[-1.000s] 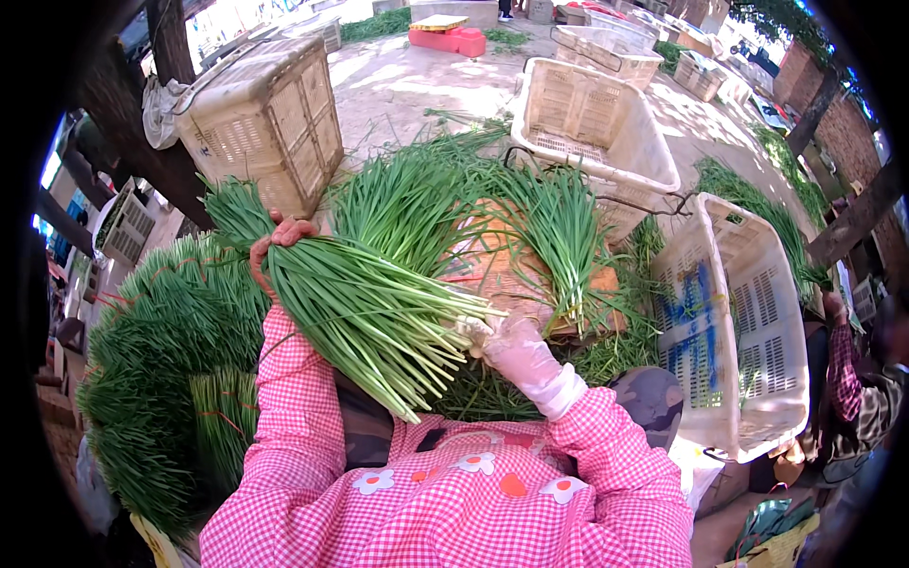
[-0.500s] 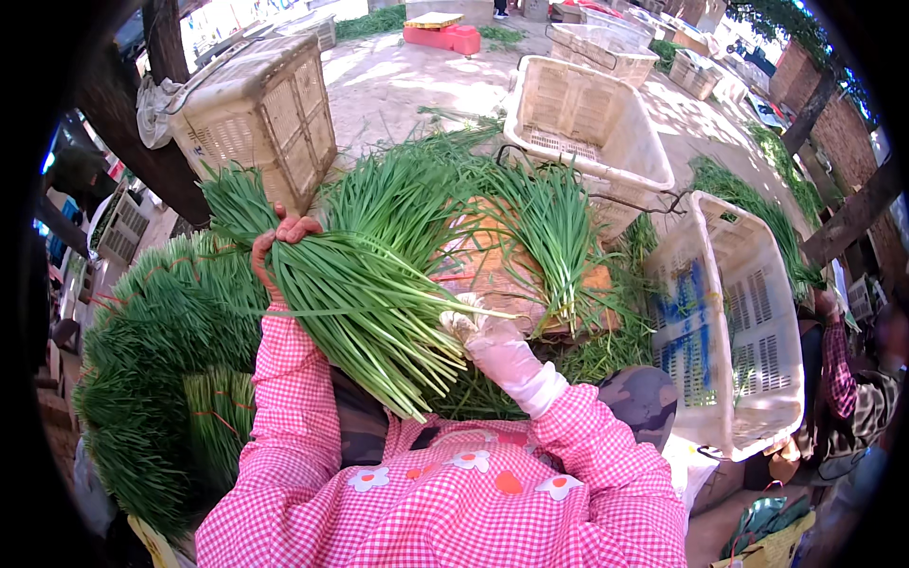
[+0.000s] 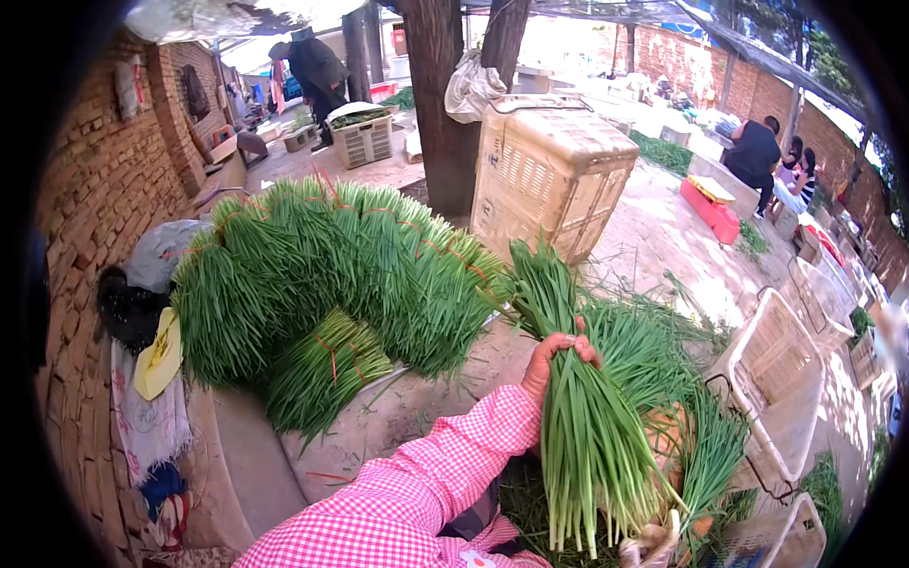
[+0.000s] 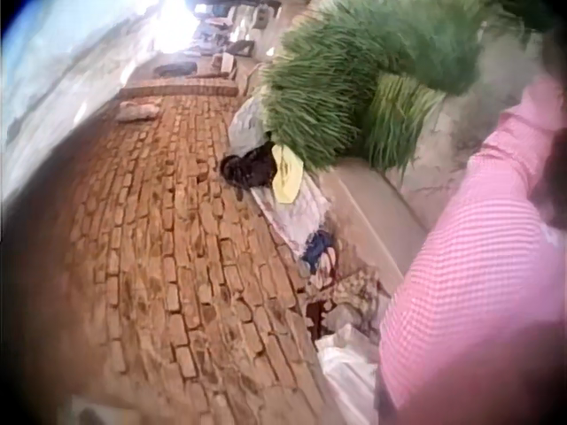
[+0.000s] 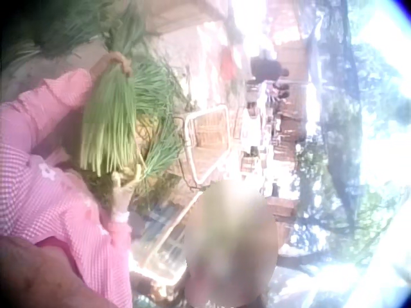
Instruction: The person bundles bunches of green vegetables by hand using red plastic ties on a wooden board, leveling the stalks, wrapping a tie around the bundle, and knotting it before placing it aside.
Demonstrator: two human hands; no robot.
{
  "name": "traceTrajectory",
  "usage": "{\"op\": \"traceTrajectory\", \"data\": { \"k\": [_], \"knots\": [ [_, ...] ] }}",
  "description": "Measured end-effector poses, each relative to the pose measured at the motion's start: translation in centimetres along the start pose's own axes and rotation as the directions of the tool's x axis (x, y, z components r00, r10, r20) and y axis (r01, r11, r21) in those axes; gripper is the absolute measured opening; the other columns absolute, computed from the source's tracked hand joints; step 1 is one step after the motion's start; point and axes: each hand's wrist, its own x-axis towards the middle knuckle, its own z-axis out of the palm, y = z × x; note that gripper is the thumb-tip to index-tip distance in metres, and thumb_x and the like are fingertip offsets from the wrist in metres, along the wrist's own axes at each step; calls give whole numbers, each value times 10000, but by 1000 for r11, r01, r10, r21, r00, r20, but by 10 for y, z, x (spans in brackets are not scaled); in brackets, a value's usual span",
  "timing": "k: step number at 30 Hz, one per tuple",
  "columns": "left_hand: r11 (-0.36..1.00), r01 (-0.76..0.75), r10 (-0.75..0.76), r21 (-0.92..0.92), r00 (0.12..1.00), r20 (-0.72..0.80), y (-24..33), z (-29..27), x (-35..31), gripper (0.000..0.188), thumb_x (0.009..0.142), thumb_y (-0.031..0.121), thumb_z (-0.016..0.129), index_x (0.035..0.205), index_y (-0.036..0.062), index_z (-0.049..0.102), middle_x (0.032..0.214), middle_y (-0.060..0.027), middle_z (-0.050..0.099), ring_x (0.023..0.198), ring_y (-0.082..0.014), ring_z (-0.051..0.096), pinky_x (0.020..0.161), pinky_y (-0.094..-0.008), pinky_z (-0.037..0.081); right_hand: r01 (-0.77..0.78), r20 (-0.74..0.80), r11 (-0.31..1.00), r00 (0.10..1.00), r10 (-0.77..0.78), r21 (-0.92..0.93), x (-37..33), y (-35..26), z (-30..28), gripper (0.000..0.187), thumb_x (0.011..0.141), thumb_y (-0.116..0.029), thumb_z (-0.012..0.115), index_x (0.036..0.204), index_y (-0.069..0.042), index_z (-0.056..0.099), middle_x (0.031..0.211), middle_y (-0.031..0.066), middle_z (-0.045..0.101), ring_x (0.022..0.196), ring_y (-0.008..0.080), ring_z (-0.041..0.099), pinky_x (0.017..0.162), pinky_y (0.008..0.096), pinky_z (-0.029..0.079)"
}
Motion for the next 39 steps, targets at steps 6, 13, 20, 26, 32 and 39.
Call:
{"op": "traceTrajectory", "data": {
  "k": [6,13,20,26,32,39],
  "knots": [
    [1000,-9,17,29,950,-311,-8,8,-5,323,750,191,584,1034,92,467,706,-40,556,688,-191,568,764,-358,486,503,54,814,858,-511,-291,16,7,37,1083,652,-394,798,1414,-19,127,1433,208,221,1295,344,284,1067,448,234],
    [949,-21,156,313,898,-412,-11,11,-2,307,662,217,654,930,90,575,781,-43,566,757,-190,547,710,-339,468,133,-202,804,979,-16,580,71,-60,25,243,926,-274,520,937,-36,566,811,84,608,606,140,606,500,299,517],
    [980,93,-45,173,963,-265,6,-16,15,181,726,205,594,816,49,615,782,-105,644,747,-269,610,747,-415,511,87,-148,742,989,17,665,133,-27,-14,110,867,-194,585,848,-87,576,700,-45,542,551,37,424,478,184,317],
    [986,41,35,161,897,-441,22,-37,20,265,744,283,523,828,49,612,873,-126,646,828,-310,601,809,-455,486,217,-334,461,924,188,861,131,30,-61,174,909,-268,537,963,-103,550,846,-4,581,610,71,423,561,216,354],
    [976,75,35,206,874,-484,19,-15,8,280,779,293,487,870,61,614,950,-129,650,904,-341,591,864,-503,459,280,-320,747,943,-95,603,84,13,-25,207,919,-265,528,1015,-84,548,813,-9,586,589,58,460,540,197,369],
    [980,-32,116,194,891,-439,13,-31,16,370,769,280,482,998,12,593,1029,-154,612,942,-312,574,861,-470,469,496,-253,702,694,-674,-510,81,-46,-3,320,783,-295,678,912,-8,619,843,132,591,774,266,574,714,377,457]
  ]
}}
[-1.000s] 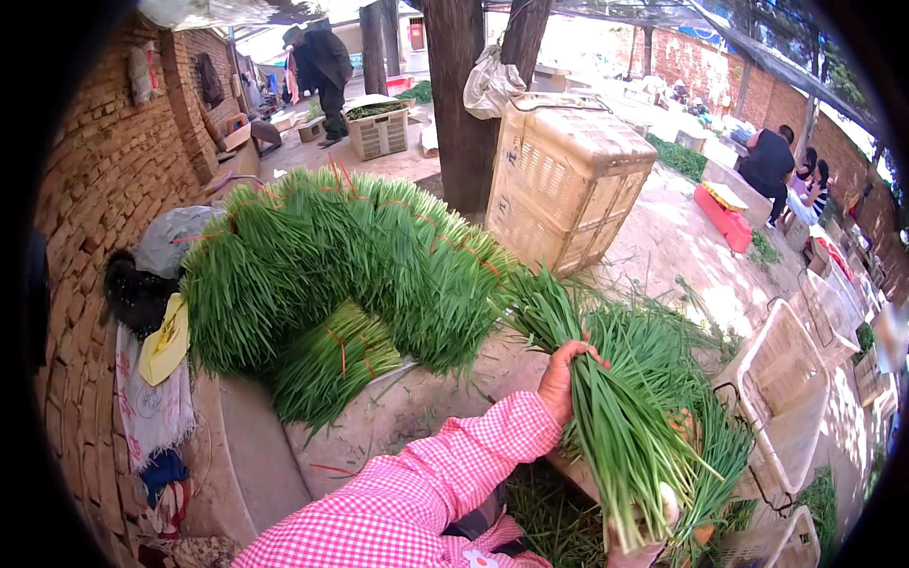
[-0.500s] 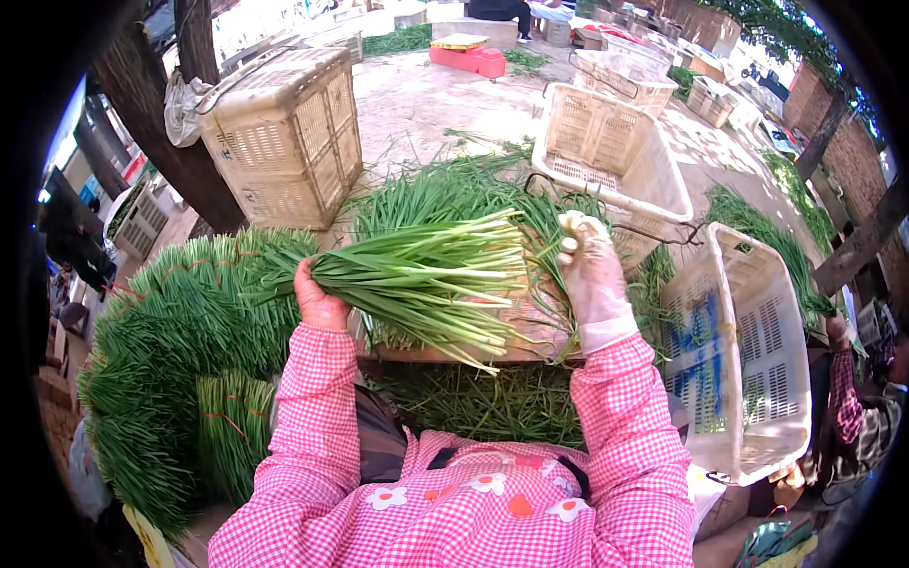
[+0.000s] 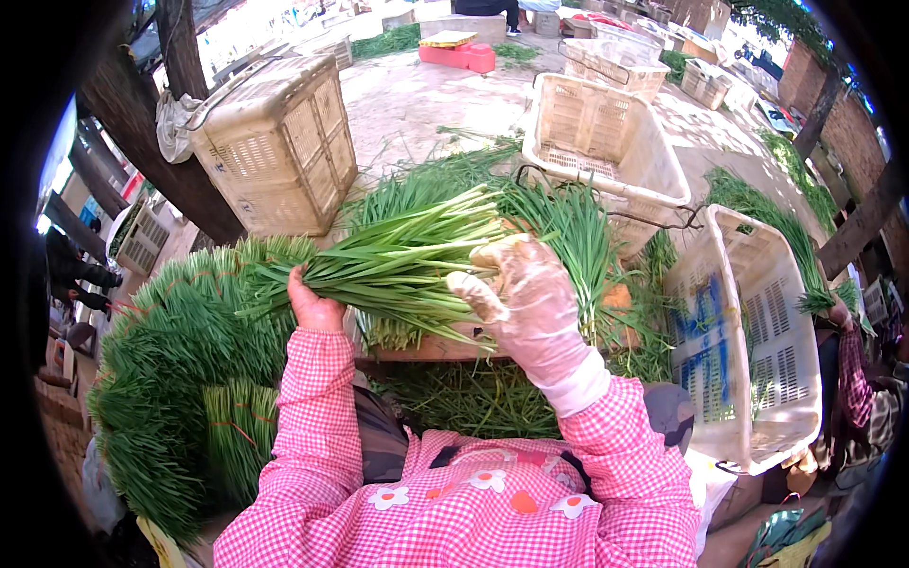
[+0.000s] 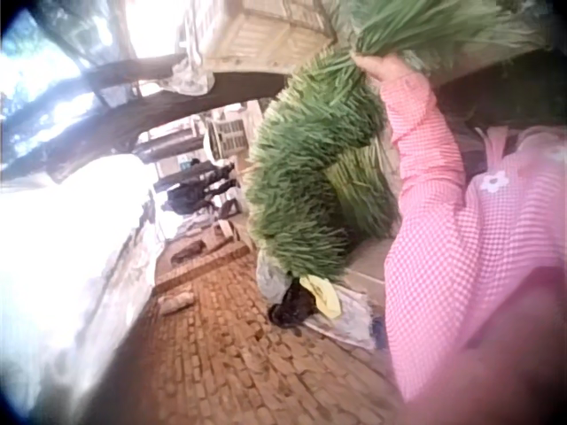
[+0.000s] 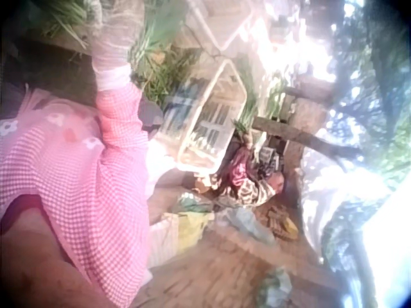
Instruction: The person bundles bunches of green vegetables by hand using red plastic ties on a wooden board, leveling the stalks, wrapping a tie around the bundle, and knotting it before placing it aside.
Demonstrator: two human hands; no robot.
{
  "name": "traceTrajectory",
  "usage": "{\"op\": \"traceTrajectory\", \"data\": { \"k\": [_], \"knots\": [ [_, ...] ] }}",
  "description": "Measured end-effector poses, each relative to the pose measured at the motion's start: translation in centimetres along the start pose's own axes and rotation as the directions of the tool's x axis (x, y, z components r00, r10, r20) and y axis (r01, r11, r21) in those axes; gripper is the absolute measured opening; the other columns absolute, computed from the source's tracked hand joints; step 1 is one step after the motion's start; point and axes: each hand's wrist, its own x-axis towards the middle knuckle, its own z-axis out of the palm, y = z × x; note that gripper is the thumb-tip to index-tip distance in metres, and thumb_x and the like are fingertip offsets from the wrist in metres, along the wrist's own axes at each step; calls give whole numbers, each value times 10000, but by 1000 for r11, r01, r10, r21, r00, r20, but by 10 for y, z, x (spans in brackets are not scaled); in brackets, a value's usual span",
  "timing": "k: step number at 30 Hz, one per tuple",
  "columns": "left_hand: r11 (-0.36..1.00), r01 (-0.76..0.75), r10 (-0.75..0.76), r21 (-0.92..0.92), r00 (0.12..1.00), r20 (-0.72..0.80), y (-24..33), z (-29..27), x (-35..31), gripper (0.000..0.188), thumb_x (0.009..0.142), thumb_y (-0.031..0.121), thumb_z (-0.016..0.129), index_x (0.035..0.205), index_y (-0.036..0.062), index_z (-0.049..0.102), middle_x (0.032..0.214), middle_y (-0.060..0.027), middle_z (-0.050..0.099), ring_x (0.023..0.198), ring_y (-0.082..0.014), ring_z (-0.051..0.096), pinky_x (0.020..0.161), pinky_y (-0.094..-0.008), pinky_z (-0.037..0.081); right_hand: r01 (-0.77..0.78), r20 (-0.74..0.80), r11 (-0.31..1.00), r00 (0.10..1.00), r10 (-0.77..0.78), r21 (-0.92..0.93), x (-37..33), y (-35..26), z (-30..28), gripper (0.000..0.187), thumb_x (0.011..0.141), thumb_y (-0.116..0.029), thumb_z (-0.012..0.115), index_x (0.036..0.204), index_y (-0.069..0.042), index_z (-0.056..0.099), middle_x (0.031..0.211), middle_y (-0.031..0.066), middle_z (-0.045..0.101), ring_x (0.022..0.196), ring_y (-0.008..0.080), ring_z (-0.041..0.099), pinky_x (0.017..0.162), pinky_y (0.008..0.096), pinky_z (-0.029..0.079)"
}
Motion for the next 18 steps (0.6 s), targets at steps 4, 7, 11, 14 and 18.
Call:
{"op": "traceTrajectory", "data": {
  "k": [4,7,11,14,18],
  "knots": [
    [1000,-4,4,18,1000,16,-7,14,-11,326,773,258,492,959,8,588,1012,-153,611,918,-302,576,848,-450,481,22,32,995,999,-19,-95,2,6,35,310,750,-300,696,884,-23,666,908,158,620,856,325,568,788,430,426],
    [1000,27,-28,11,998,53,-1,3,1,334,778,290,474,933,19,595,1032,-175,613,958,-347,569,888,-509,447,-290,134,811,957,259,508,-5,12,47,149,814,-166,640,844,-21,646,834,83,610,826,234,565,769,343,430],
    [998,60,-60,16,998,16,1,-1,4,351,779,296,464,940,15,599,1075,-202,601,995,-375,561,917,-545,423,-345,147,859,939,312,378,-14,38,22,136,855,-164,592,830,-31,611,814,79,561,767,198,540,729,311,430],
    [996,87,-87,-9,996,11,5,-1,1,326,793,297,455,929,45,610,1074,-176,608,986,-368,566,906,-545,426,-488,10,764,845,535,422,-43,88,-1,210,887,-248,577,851,-42,585,772,8,560,747,96,503,747,248,406],
    [997,74,-74,-9,997,-31,7,0,-1,249,815,318,458,848,122,607,1027,-134,626,964,-355,569,899,-548,423,-756,422,510,653,629,410,-80,63,-4,146,881,-175,565,858,-33,589,781,-4,581,742,96,505,733,247,414]
  ]
}}
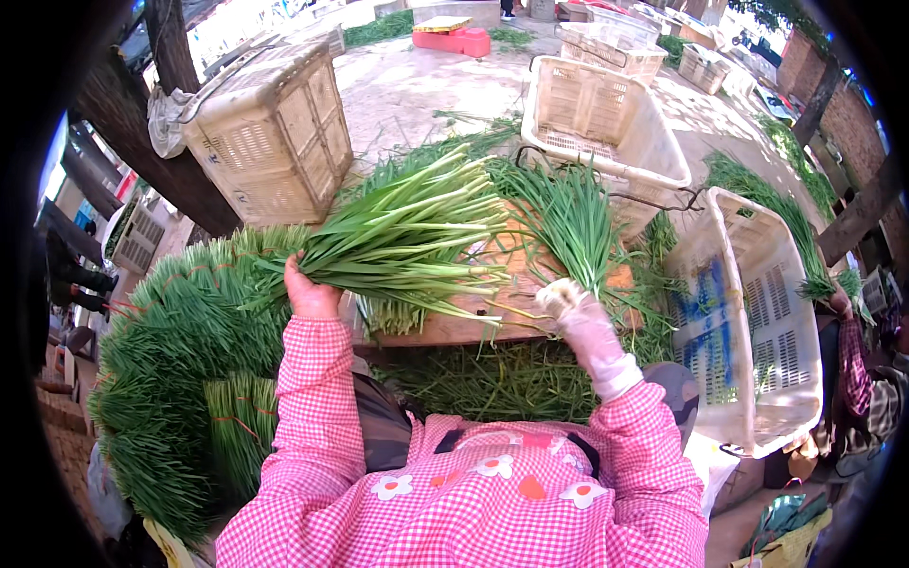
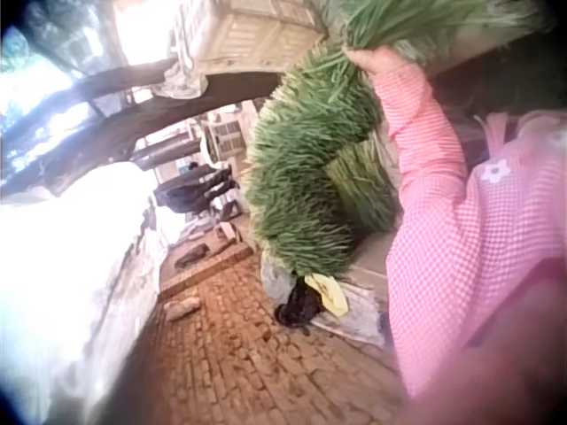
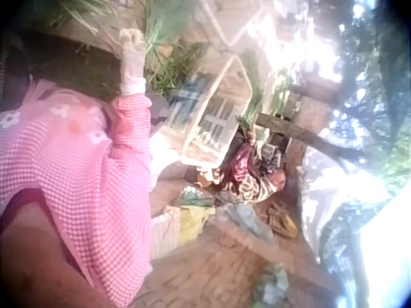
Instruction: The person bundles bunches of green vegetables by hand using red plastic ties on a wooden board, leveling the stalks, wrapping a tie around the bundle, and knotting it before placing it aside.
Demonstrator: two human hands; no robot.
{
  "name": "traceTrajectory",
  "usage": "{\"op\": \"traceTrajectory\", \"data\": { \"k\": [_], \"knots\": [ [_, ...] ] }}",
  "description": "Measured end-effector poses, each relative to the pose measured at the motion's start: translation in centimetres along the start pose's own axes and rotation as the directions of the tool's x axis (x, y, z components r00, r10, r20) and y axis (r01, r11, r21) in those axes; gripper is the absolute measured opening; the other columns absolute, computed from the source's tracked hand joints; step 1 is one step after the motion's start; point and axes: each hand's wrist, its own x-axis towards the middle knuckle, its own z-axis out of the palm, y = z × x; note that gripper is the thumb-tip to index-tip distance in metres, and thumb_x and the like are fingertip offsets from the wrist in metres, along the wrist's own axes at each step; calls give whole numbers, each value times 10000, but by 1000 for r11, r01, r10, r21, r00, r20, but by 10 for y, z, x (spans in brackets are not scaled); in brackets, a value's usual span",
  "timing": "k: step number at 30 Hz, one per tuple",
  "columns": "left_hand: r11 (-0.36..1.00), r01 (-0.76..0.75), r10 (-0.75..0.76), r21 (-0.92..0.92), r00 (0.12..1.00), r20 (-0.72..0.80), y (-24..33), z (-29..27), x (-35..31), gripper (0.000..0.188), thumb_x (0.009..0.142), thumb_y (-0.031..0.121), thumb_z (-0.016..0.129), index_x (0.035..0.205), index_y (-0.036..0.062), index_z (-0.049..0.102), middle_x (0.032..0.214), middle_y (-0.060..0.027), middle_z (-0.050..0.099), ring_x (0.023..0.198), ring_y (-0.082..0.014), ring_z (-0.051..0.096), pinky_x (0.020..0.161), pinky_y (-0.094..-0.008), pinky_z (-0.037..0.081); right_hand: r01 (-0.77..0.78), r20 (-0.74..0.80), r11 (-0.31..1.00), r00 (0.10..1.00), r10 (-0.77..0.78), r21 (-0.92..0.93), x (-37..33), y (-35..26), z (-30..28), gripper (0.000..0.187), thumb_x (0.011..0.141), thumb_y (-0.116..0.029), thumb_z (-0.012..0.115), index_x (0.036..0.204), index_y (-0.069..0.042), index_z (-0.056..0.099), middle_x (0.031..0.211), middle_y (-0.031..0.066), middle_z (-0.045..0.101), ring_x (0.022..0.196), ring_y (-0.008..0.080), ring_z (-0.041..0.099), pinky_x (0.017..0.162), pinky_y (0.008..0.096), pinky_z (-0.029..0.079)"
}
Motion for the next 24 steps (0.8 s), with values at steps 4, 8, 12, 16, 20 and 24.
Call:
{"op": "traceTrajectory", "data": {
  "k": [4,8,12,16,20,24],
  "knots": [
    [1000,-20,21,10,999,-49,-5,8,-7,223,835,335,454,795,159,586,986,-116,630,961,-341,564,905,-545,416,-37,281,973,959,-30,230,-4,5,46,272,877,-233,593,1060,-33,569,1050,27,589,953,107,512,845,256,391],
    [1000,-12,12,18,1000,0,-7,-11,0,266,787,297,475,875,83,607,1023,-148,625,977,-353,563,910,-524,423,39,286,905,942,-174,424,9,42,76,369,894,-216,564,1212,-39,500,1165,67,569,1089,160,500,955,288,376],
    [999,34,-35,8,996,77,-3,-12,-29,372,745,254,487,996,5,601,1052,-183,618,982,-356,572,904,-507,438,-94,334,828,935,-117,553,0,32,93,333,881,-227,578,1179,-87,527,1129,62,589,1049,172,536,915,320,419],
    [998,-63,63,-25,998,-9,11,-30,-25,404,758,250,483,1063,3,577,1081,-190,606,995,-360,565,913,-507,434,-377,451,535,892,-9,756,-21,4,55,160,908,-265,535,871,-110,546,981,45,603,889,158,564,844,351,439],
    [996,-88,87,-15,993,-77,19,-41,-18,410,766,275,471,1064,12,571,1093,-178,601,1001,-362,558,912,-517,426,-232,405,560,891,-206,795,-36,-1,-10,241,892,-307,548,770,-103,514,958,66,589,883,168,548,838,338,442],
    [997,-50,56,54,992,-113,9,-17,-36,407,774,296,423,1020,16,587,1060,-177,615,985,-361,565,900,-511,431,181,289,464,942,173,-867,-45,14,-46,351,832,-342,605,994,-31,585,1044,143,604,972,266,578,861,368,447]
  ]
}}
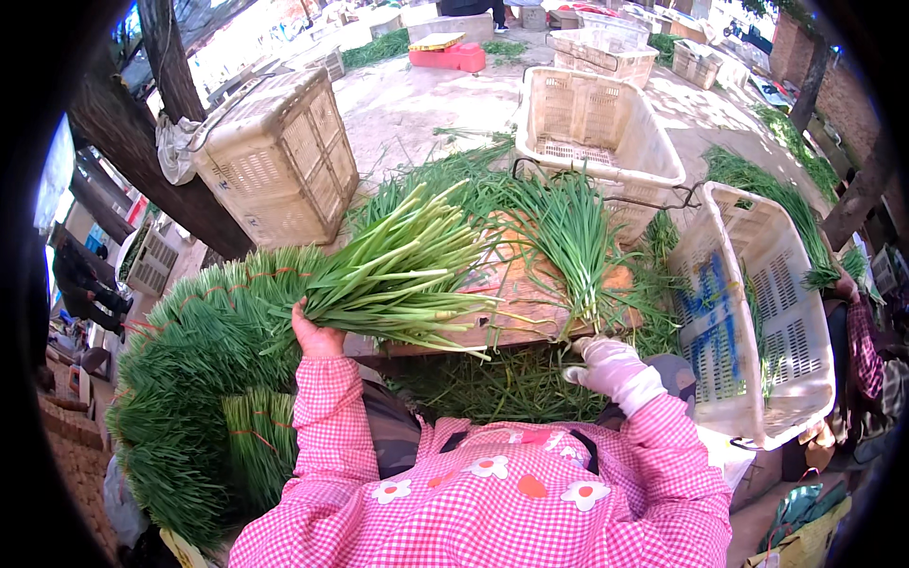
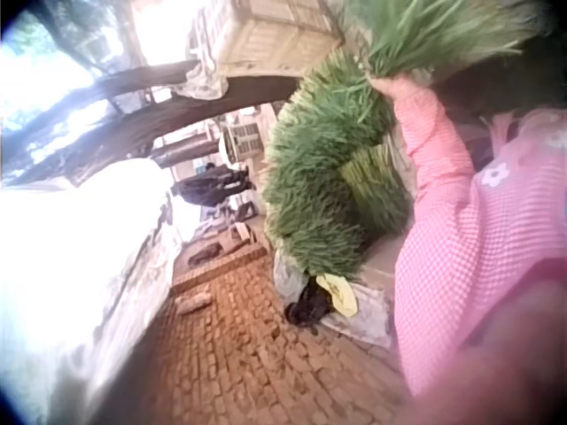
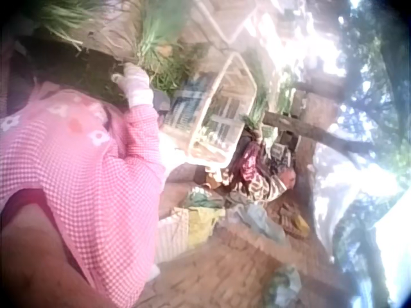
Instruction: The person bundles bunches of green vegetables by hand using red plastic ties on a wooden board, leveling the stalks, wrapping a tie around the bundle, and knotting it before placing it aside.
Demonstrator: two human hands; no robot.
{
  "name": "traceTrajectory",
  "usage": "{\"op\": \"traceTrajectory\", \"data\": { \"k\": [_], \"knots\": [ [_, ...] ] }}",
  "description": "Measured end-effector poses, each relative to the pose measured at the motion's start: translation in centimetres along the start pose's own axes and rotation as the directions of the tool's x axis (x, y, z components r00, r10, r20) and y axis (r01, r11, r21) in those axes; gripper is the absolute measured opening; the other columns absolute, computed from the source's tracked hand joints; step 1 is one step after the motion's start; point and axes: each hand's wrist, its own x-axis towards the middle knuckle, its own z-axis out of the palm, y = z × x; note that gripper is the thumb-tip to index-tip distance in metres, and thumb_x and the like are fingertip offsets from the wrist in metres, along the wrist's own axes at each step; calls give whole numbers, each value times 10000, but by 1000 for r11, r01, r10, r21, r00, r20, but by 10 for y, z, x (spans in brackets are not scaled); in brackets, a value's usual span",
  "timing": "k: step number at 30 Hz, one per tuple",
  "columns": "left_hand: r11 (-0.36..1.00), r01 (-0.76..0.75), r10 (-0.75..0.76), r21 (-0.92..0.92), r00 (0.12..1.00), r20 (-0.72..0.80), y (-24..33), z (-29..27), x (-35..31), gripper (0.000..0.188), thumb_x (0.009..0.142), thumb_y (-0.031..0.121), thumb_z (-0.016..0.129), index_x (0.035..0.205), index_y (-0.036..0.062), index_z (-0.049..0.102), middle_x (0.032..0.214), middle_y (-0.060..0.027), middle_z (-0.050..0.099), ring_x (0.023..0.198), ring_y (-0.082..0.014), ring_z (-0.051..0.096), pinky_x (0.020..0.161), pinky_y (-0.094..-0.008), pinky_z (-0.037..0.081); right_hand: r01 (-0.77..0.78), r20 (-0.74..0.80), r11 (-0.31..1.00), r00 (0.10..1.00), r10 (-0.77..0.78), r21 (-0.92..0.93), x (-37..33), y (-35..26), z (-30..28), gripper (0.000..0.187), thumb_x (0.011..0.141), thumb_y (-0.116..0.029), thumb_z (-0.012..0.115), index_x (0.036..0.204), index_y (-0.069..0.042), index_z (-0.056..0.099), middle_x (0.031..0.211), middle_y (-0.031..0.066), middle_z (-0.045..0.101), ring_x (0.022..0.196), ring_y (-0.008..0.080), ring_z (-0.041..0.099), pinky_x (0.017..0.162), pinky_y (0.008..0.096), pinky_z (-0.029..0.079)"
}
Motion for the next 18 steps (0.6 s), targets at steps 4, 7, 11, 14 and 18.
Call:
{"op": "traceTrajectory", "data": {
  "k": [4,7,11,14,18],
  "knots": [
    [995,99,-95,-27,989,110,-10,5,-7,402,770,294,422,1008,16,588,1054,-177,615,982,-359,566,894,-512,436,349,-484,712,875,-14,609,20,-42,-33,359,823,-248,621,1110,-44,552,1023,138,592,962,288,570,865,385,434],
    [999,-8,6,45,1000,29,-17,2,-5,519,769,293,408,1137,-52,530,1144,-206,569,1063,-364,529,959,-493,396,613,-748,761,603,-278,211,33,-99,-58,352,812,-220,626,1115,-58,549,1041,123,585,968,298,556,875,398,417],
    [998,56,-54,-25,994,94,-7,-10,4,449,777,271,454,1123,3,555,1136,-186,584,1036,-371,548,945,-520,405,601,-630,788,562,-536,-134,54,-115,-28,371,747,-232,624,1093,-102,585,974,119,597,879,312,564,796,415,440],
    [999,2,-4,33,998,63,-3,-11,5,451,785,266,451,1140,3,543,1148,-186,578,1049,-373,541,952,-522,400,712,-570,702,571,-590,-13,53,-117,3,205,780,-220,604,926,-76,623,819,117,610,767,313,581,698,388,472],
    [996,-36,36,85,999,2,-6,-14,5,465,788,291,445,1143,6,543,1148,-182,578,1040,-373,544,939,-527,407,617,-516,698,757,-401,362,32,-106,-28,172,881,-203,536,894,-40,592,826,111,605,778,263,582,684,348,454]
  ]
}}
